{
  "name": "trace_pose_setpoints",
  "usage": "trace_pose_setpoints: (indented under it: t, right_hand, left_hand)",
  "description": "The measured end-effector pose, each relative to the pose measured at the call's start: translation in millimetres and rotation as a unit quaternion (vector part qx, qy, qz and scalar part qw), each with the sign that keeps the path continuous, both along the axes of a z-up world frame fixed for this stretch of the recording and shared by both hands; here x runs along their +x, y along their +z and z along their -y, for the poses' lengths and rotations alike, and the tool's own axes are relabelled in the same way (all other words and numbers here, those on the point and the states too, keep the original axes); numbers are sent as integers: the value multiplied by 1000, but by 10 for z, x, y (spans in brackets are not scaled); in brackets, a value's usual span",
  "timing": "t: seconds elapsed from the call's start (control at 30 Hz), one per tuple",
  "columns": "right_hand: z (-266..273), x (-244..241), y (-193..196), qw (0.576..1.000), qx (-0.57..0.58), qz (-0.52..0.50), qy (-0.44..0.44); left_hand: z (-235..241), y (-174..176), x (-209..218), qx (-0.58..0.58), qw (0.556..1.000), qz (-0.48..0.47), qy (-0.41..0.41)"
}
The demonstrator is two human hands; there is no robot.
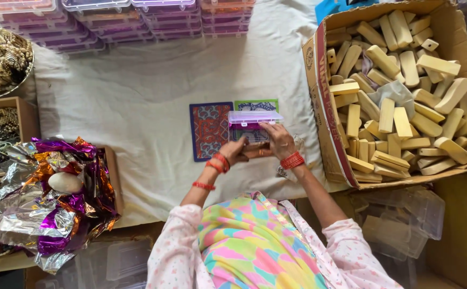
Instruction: The person picks up a small wooden block from a cardboard box and wipes it with a white cloth. They continue to wipe the block thoroughly, turning it over in their hands to clean all sides.
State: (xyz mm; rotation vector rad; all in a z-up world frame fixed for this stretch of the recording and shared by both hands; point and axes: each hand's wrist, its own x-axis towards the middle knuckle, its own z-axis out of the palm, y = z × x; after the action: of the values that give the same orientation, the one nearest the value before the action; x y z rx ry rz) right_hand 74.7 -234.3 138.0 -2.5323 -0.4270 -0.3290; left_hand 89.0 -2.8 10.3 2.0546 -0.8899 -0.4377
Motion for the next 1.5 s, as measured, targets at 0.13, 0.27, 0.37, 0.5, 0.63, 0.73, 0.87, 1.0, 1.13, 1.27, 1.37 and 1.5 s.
trace_pose_setpoints:
  t: [0.13, 0.27, 0.37, 0.5, 0.63, 0.73, 0.87, 1.0, 1.13, 1.27, 1.37, 1.5]
  right_hand:
    - [111, 99, -36, 996, 29, -39, 76]
    - [185, 128, -135, 986, 36, -111, 119]
    - [154, 103, -96, 985, 33, -116, 126]
    - [65, 16, -192, 989, -34, -26, 141]
    - [-93, -69, -227, 984, -86, 57, 146]
    - [-153, -104, -229, 980, -110, 103, 132]
    - [-214, -127, -229, 984, -94, 104, 105]
    - [-250, -131, -242, 990, -66, 92, 79]
    - [-224, -101, -404, 992, -71, 96, 51]
    - [-196, -85, -597, 993, -87, 76, 32]
    - [-202, -83, -722, 993, -91, 71, 38]
    - [-208, -55, -722, 991, -97, 73, 56]
  left_hand:
    - [145, 41, 515, 7, 999, -52, 15]
    - [137, -109, 811, 95, 959, -268, -3]
    - [50, -97, 898, 10, 940, -340, -11]
    - [-3, 157, 958, 11, 945, -326, -24]
    - [31, 153, 950, -6, 924, -379, -44]
    - [62, 149, 927, -26, 900, -435, -22]
    - [48, 298, 851, 17, 909, -417, -5]
    - [134, 189, 838, -86, 929, -358, -44]
    - [130, 342, 858, 10, 986, -163, -5]
    - [20, 357, 850, 92, 991, -91, 37]
    - [-25, 237, 808, 156, 984, -53, 65]
    - [-22, 244, 689, 180, 979, -66, 64]
